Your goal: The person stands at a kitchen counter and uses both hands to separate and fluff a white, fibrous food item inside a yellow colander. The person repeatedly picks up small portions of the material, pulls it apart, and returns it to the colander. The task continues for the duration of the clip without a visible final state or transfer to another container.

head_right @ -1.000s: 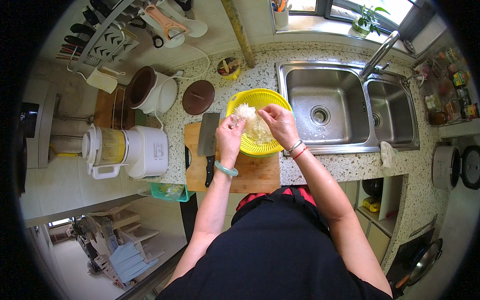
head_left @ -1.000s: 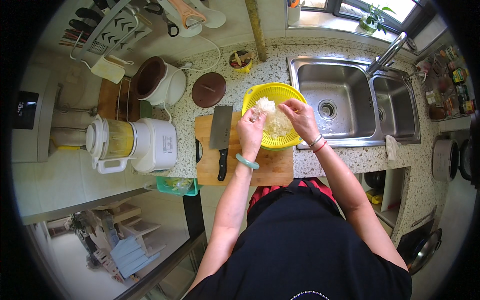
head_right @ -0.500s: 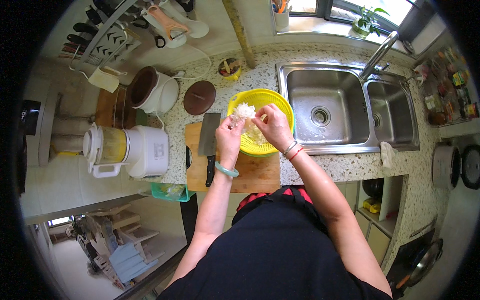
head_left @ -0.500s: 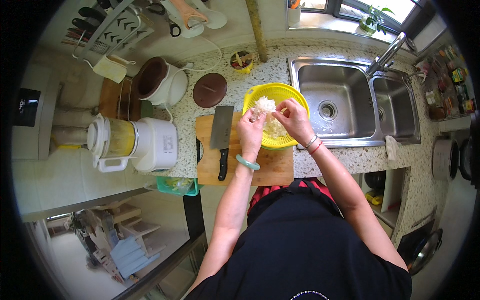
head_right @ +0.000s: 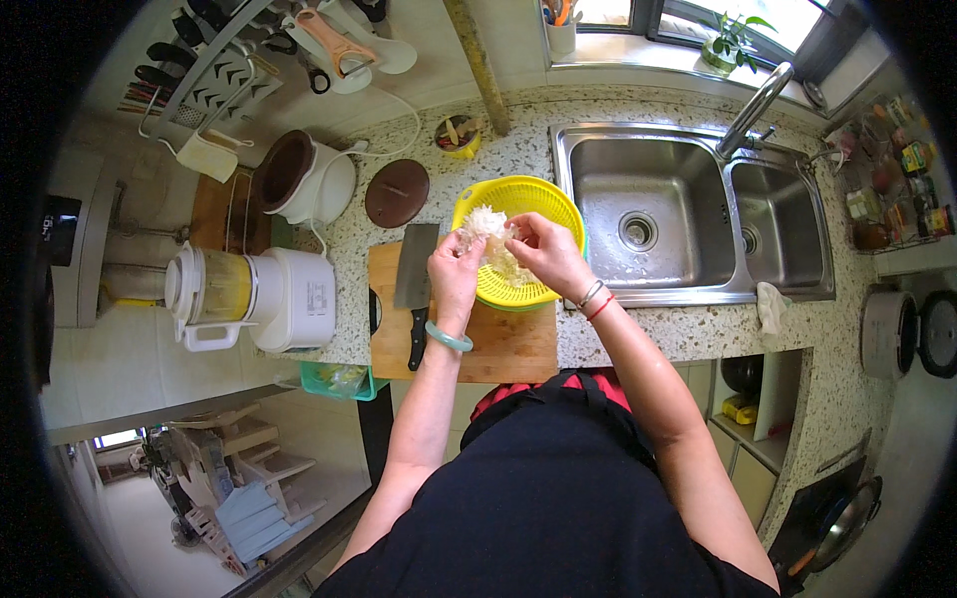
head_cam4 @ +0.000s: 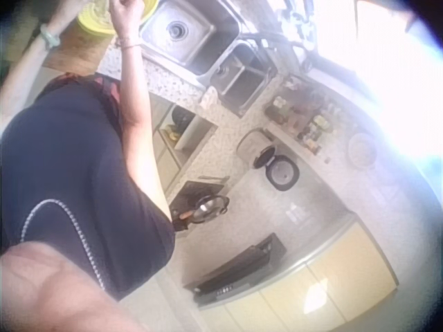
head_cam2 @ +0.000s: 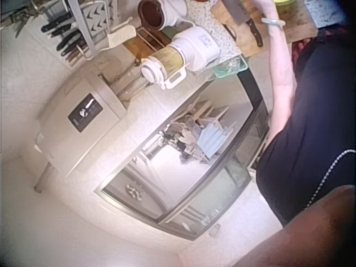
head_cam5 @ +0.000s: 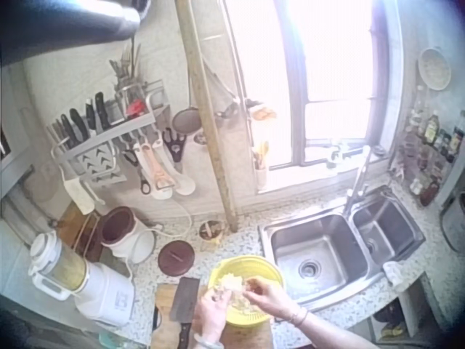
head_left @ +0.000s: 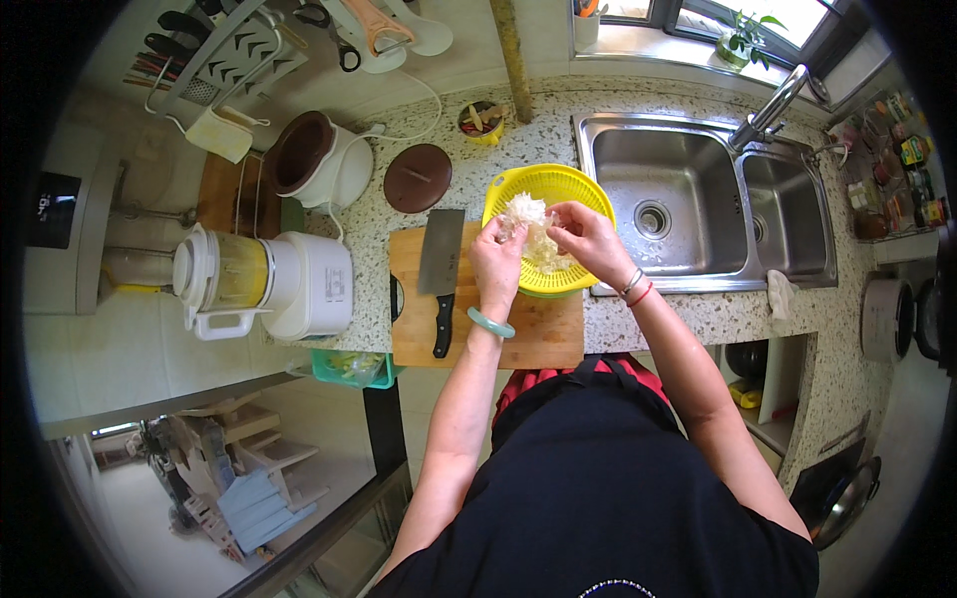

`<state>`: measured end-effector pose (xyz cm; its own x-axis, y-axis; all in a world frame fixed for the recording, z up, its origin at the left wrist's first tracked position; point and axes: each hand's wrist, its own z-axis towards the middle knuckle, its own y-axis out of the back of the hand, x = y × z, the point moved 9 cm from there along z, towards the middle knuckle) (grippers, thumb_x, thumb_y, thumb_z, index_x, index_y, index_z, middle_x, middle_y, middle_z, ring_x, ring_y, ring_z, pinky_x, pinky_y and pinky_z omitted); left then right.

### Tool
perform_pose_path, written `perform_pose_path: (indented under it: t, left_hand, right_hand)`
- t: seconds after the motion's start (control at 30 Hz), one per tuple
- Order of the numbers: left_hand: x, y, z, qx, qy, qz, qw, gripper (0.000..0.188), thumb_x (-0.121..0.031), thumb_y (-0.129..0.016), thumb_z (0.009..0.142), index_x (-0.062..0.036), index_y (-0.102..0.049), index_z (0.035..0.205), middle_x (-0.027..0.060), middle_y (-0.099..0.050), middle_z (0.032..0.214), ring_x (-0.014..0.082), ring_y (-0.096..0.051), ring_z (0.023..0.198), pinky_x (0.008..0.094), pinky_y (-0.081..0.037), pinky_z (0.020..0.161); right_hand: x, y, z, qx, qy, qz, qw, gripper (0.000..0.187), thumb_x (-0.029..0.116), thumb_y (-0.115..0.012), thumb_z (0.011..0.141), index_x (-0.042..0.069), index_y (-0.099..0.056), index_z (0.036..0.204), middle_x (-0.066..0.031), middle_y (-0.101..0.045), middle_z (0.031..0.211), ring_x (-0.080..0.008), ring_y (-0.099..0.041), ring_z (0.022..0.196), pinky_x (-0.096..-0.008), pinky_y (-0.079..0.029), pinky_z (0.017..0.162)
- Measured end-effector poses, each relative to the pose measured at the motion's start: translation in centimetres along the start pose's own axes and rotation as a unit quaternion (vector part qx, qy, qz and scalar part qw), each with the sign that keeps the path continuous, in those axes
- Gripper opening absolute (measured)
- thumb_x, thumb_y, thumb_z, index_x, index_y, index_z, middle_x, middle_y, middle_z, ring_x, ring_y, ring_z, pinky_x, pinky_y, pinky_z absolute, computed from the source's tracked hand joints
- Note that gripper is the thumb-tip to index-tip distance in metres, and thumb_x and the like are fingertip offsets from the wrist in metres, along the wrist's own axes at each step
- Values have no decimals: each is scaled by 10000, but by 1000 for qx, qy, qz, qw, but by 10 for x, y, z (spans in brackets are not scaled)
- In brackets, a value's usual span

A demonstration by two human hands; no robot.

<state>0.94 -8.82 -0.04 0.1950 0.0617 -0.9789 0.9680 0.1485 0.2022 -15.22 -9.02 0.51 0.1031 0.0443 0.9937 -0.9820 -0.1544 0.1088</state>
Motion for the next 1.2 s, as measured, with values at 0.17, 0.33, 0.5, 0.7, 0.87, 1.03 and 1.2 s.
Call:
perform_pose_path:
  t: [0.17, 0.33, 0.5, 0.7, 0.87, 1.03, 1.2]
  left_hand:
    - [0, 1, 0, -2, -9, -2, 1000, 195, -72, -651, 838, 15, -654, 1013, 83, -707, 861, 119, -634, 740, 268, -497, 671]
    - [1, 2, -1, -2, 3, -10, 1000, 197, -64, -652, 837, 23, -651, 1013, 83, -706, 884, 115, -631, 753, 265, -496, 683]
    - [2, 3, -1, -4, 5, -17, 1000, 200, -61, -652, 836, 26, -650, 1016, 81, -705, 873, 112, -630, 749, 262, -496, 678]
    - [-1, 5, -2, -10, 5, 2, 1000, 193, -61, -649, 837, 25, -653, 1009, 77, -706, 860, 106, -631, 735, 258, -495, 665]
    - [3, 8, 0, -16, 5, 1, 1000, 194, -68, -652, 840, 24, -654, 1010, 77, -707, 863, 105, -633, 739, 257, -495, 668]
    - [0, 4, 0, -16, 2, -8, 1000, 192, -75, -655, 842, 24, -654, 1006, 78, -707, 862, 107, -632, 747, 256, -493, 671]
    - [-5, -1, 1, -8, -5, -5, 1000, 188, -84, -661, 841, 20, -656, 997, 85, -708, 862, 118, -635, 745, 268, -491, 664]
  right_hand:
    - [-16, 3, 1, 5, -87, 105, 991, 199, 122, -590, 909, -30, -609, 1036, -47, -658, 833, -89, -625, 688, -224, -531, 632]
    - [-8, 4, 0, -3, -81, -3, 997, 149, 94, -583, 896, -37, -616, 958, -62, -661, 756, -100, -629, 647, -231, -525, 606]
    - [4, 5, 0, -36, 0, -109, 993, 91, 52, -558, 869, -15, -616, 888, -72, -622, 660, -97, -606, 600, -260, -485, 552]
    - [-6, 11, 0, -71, -20, -79, 994, 113, 34, -519, 870, 29, -631, 878, -59, -599, 621, -118, -553, 545, -268, -452, 536]
    - [1, 16, -2, -94, 13, -87, 992, 84, 49, -569, 857, 37, -637, 905, -65, -599, 675, -127, -557, 571, -264, -461, 555]
    - [33, 3, -1, -82, 84, -157, 981, 132, 104, -684, 808, 25, -617, 889, -89, -602, 777, -169, -579, 620, -299, -483, 580]
    - [32, 0, 0, -110, 132, -206, 963, 116, 102, -670, 812, 24, -600, 862, -136, -610, 781, -282, -611, 656, -355, -493, 601]
